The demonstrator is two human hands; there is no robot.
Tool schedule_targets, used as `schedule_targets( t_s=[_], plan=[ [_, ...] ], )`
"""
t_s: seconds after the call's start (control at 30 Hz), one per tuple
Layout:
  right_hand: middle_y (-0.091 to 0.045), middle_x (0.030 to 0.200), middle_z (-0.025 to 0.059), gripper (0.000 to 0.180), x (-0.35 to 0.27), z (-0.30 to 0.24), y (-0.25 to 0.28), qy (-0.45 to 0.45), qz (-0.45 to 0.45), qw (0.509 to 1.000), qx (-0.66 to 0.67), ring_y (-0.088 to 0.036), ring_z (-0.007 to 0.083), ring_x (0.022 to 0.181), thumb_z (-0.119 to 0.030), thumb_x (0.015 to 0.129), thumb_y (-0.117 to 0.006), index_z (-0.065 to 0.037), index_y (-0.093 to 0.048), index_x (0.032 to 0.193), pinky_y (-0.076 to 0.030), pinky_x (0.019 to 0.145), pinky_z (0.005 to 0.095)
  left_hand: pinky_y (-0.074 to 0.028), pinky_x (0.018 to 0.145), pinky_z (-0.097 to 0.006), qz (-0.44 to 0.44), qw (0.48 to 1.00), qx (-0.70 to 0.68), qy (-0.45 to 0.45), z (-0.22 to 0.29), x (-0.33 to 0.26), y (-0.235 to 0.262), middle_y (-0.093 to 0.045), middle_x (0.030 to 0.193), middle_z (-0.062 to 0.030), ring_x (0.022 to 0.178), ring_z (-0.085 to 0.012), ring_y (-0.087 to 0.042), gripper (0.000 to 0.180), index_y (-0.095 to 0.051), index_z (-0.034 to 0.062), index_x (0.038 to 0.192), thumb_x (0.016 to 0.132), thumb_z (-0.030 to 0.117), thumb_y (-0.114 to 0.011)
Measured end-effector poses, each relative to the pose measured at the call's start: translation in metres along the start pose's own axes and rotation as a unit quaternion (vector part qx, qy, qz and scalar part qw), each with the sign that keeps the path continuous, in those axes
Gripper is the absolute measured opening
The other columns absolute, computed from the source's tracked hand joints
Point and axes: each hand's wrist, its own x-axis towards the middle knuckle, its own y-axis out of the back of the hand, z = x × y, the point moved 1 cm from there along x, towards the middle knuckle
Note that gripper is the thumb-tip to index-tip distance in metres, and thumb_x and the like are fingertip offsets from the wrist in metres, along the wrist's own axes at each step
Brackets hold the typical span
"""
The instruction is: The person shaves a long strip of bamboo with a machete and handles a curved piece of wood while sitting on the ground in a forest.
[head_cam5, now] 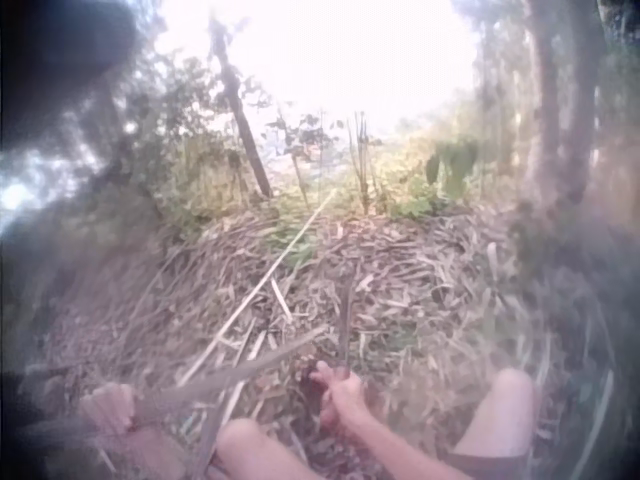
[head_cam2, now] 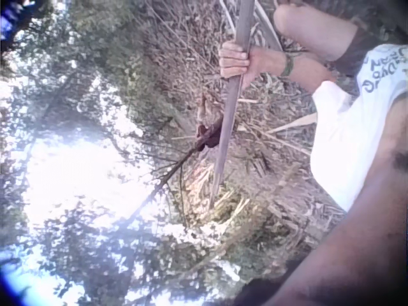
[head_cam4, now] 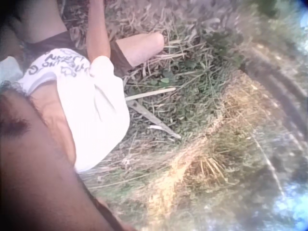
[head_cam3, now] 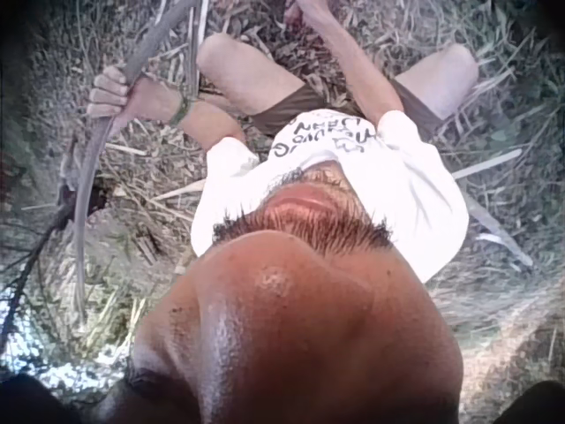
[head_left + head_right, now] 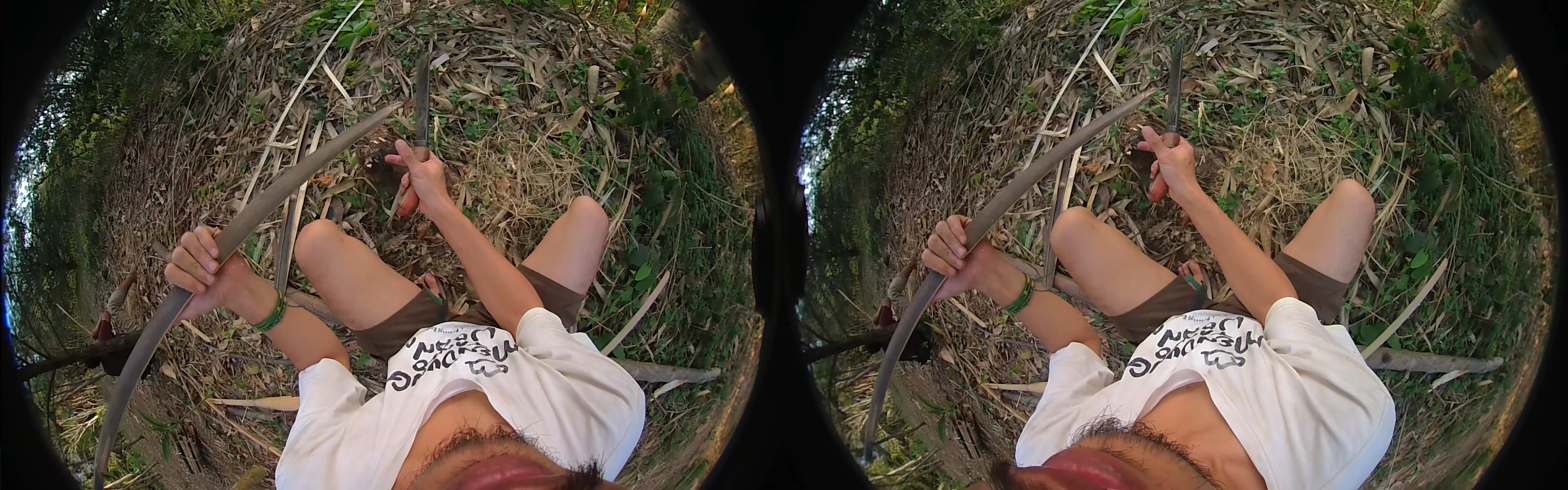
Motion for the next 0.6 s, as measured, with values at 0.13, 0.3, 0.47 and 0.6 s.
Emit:
schedule_targets(
  t_s=[0.13, 0.3, 0.47, 0.6],
  plan=[
    [-0.067, 0.082, 0.0062, 0.036, 0.004, -0.005, -0.031, 0.027, 0.019, 0.992, 0.123, -0.054, 0.0099, 0.051, -0.029, 0.086, -0.083, -0.005, -0.059, 0.098, -0.048, 0.047, 0.0265, -0.038, 0.046, -0.022, 0.007, 0.999, -0.034, 0.017, 0.039, -0.049, 0.022, -0.042, 0.038, 0.0031, 0.037, -0.0081, -0.044, 0.065, -0.044, 0.0162, 0.043, 0.093, 0.057, -0.044],
    [-0.058, 0.071, 0.0012, 0.037, -0.010, -0.001, -0.052, 0.009, -0.021, 0.991, 0.129, -0.056, 0.0117, 0.050, -0.022, 0.080, -0.087, -0.006, -0.055, 0.090, -0.049, 0.047, 0.0281, -0.040, 0.043, -0.020, -0.023, 0.994, -0.102, -0.010, 0.069, -0.065, 0.021, -0.041, 0.036, 0.0049, 0.033, -0.0046, -0.043, 0.049, -0.042, 0.0171, 0.042, 0.089, 0.029, -0.050],
    [-0.062, 0.073, 0.0042, 0.038, -0.012, 0.008, -0.055, -0.007, -0.025, 0.998, 0.056, -0.056, 0.0118, 0.049, -0.031, 0.087, -0.081, -0.004, -0.055, 0.093, -0.048, 0.045, 0.0281, -0.038, 0.041, -0.020, -0.055, 0.997, -0.056, -0.013, 0.074, -0.044, 0.003, -0.043, 0.036, 0.0040, 0.032, -0.0051, -0.041, 0.051, -0.038, 0.0173, 0.047, 0.094, 0.036, -0.046],
    [-0.068, 0.079, 0.0079, 0.039, -0.006, 0.015, -0.014, -0.015, -0.027, 0.998, -0.051, -0.056, 0.0114, 0.049, -0.037, 0.093, -0.073, -0.002, -0.056, 0.097, -0.047, 0.045, 0.0277, -0.036, 0.046, -0.024, 0.010, 0.999, 0.034, 0.000, 0.039, -0.018, -0.002, -0.039, 0.039, 0.0039, 0.036, -0.0083, -0.039, 0.067, -0.038, 0.0163, 0.052, 0.095, 0.068, -0.036]
  ],
)
